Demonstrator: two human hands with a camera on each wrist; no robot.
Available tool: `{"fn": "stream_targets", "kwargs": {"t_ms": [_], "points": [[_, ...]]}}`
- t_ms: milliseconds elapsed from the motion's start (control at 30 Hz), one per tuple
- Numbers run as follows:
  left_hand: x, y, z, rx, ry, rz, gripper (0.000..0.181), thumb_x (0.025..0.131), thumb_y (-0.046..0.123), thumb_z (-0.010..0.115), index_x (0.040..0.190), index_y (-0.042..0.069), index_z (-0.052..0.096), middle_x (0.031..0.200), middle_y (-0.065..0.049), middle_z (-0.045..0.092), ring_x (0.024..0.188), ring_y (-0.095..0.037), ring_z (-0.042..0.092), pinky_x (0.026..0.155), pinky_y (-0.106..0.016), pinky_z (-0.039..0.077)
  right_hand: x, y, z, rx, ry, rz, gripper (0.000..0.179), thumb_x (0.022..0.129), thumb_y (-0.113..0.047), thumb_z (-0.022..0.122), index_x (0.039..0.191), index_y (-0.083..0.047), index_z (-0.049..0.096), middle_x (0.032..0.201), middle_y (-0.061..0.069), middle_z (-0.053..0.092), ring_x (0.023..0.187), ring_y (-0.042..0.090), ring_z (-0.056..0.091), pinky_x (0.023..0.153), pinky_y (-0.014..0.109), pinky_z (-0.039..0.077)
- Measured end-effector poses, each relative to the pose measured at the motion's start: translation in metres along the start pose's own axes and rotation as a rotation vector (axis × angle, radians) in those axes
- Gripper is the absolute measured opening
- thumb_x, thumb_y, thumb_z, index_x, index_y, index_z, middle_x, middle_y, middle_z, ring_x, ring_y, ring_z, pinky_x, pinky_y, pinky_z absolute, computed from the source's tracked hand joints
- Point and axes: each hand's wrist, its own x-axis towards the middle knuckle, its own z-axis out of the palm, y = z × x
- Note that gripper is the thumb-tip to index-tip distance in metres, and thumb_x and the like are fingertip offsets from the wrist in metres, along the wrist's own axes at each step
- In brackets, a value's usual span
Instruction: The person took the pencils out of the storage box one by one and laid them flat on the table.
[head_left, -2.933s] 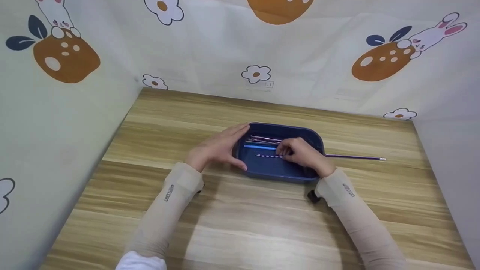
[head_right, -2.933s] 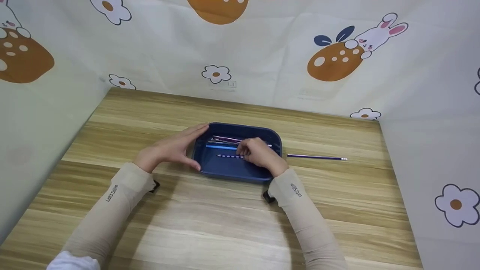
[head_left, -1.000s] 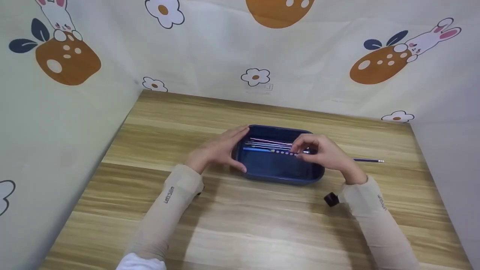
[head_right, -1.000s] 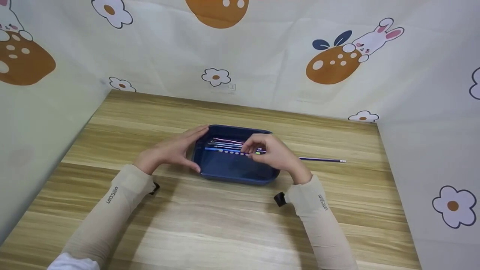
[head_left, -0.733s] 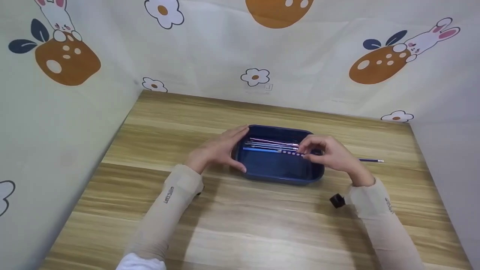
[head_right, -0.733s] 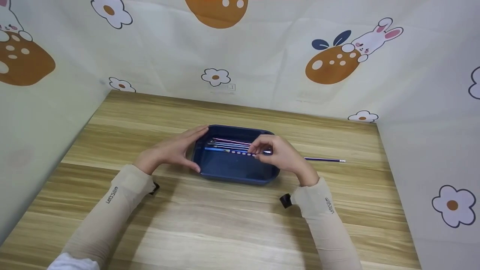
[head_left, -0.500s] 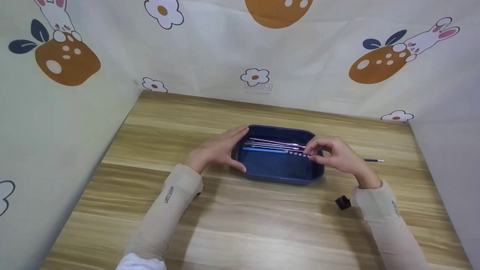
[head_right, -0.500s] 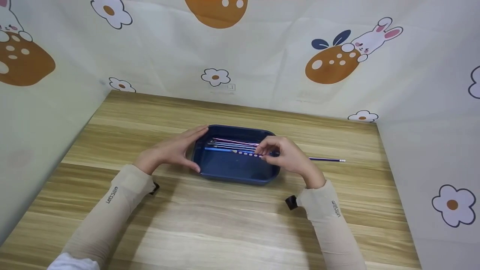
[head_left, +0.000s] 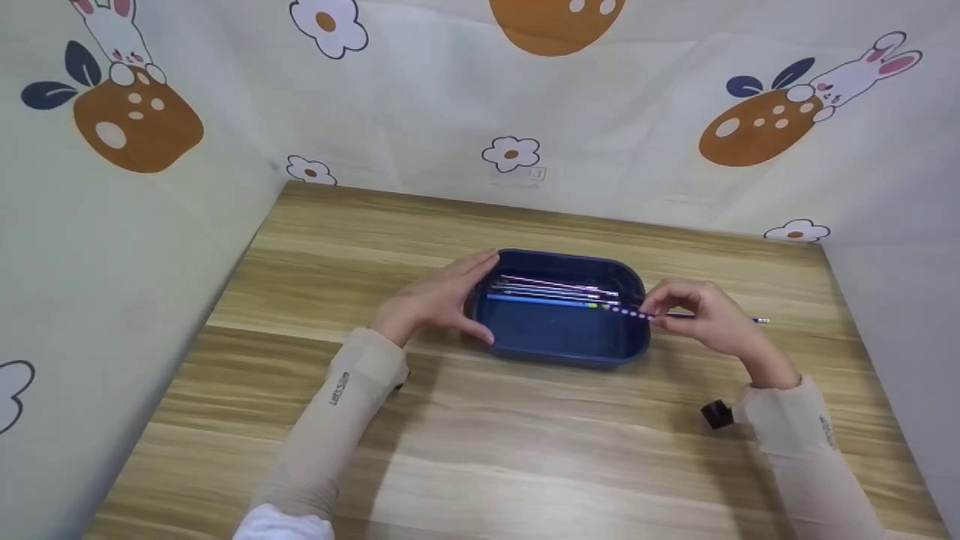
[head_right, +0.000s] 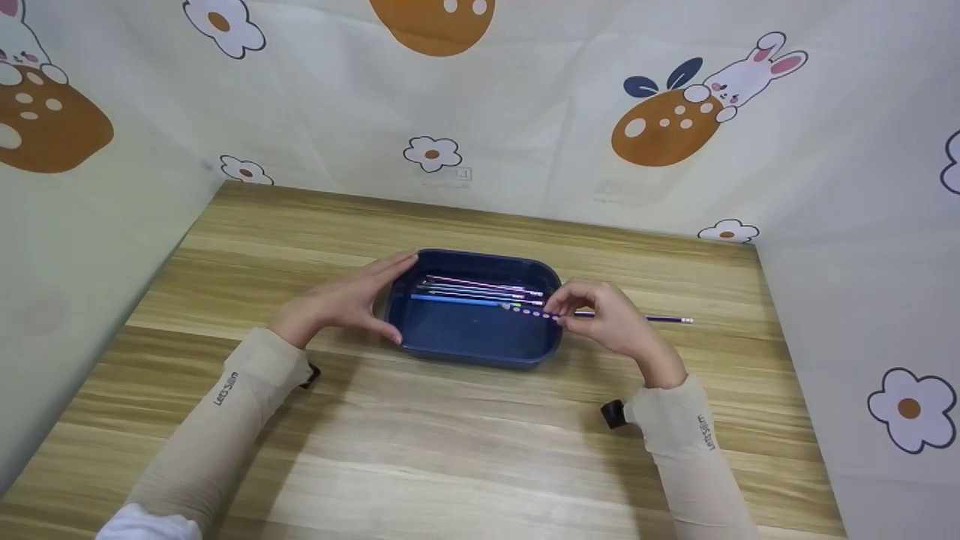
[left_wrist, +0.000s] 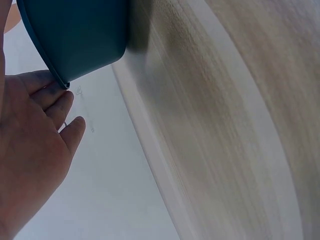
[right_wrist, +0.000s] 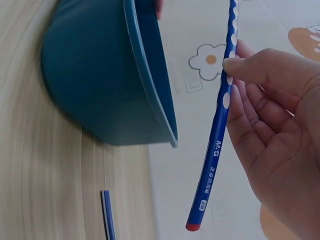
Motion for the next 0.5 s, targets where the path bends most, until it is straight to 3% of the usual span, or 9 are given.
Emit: {"fn": "stream_targets", "kwargs": {"t_ms": [233,500], "points": [[0.000,0.000,0.000,0.002,-0.007,-0.015,0.129,0.067,0.066,0.082,0.162,0.018,0.009,0.170,0.001,0.005,0.157,-0.021,0.008,0.129,-0.043,0.015,-0.017,0.006,-0.009,-0.051,0.039,0.020,0.024,0.079,0.022,0.064,0.096,0.006,0.070,0.093,-0.007,0.070,0.082,0.001,0.064,0.076,0.013,0.055],[0.001,0.001,0.001,0.030,0.007,0.005,0.130,0.066,0.064,0.083,0.162,0.014,0.011,0.170,-0.005,0.009,0.157,-0.025,0.011,0.129,-0.043,0.017,-0.035,0.016,-0.019,-0.048,0.082,0.055,0.025,0.079,0.025,0.061,0.095,0.008,0.069,0.090,-0.004,0.071,0.078,0.008,0.065,0.075,0.013,0.055]]}}
